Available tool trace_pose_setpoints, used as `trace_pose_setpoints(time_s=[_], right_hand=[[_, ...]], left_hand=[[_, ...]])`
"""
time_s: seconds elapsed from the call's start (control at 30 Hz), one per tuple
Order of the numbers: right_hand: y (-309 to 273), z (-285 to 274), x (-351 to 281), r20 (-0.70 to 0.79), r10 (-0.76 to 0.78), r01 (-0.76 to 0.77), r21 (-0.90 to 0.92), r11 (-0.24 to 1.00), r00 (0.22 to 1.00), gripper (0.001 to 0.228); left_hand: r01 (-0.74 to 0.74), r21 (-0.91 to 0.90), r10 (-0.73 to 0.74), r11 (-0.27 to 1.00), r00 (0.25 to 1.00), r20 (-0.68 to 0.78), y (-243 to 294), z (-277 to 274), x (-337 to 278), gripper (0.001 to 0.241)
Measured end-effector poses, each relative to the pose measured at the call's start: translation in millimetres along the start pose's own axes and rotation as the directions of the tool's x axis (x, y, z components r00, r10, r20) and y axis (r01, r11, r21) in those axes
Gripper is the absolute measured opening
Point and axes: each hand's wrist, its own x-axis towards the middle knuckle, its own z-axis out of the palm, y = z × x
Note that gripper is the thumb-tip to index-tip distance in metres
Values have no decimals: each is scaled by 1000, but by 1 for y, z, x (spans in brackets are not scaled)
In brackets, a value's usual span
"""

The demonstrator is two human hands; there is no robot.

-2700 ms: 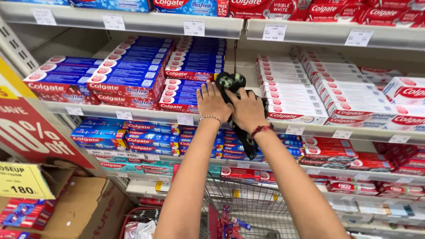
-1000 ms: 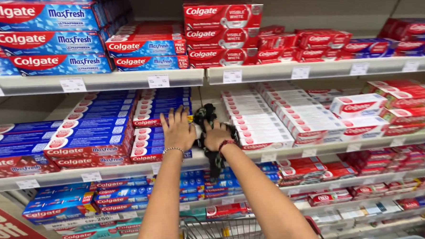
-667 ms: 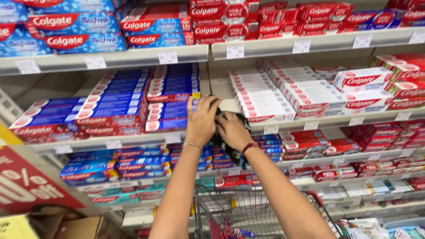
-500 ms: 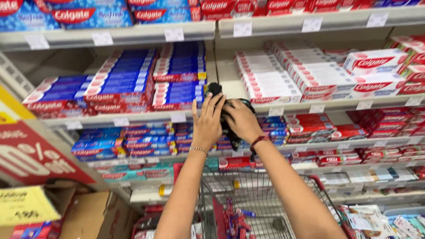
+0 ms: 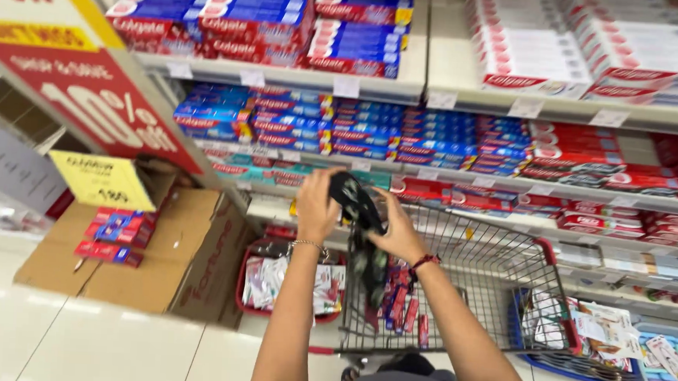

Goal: Picking various boxes of toothpaste from a store shelf and placing them into a shopping cart.

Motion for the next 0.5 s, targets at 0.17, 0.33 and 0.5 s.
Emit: trace_pose_setpoints(time_s=[0.17,0.33,0.5], right_hand=[[56,31,2,-47,-152,141,-176,974,987,72],[97,60,4,453,62,43,-218,975,890,66],[119,57,-1,475,-70,85,-11,996,877,70]], left_hand=[[175,240,-172,955,985,-35,-34,-31,-52,52],[533,-146,-458,834,814,357,-154,29,-161,65],[686,-135,-608,715,705,366,-121,33,-141,59]])
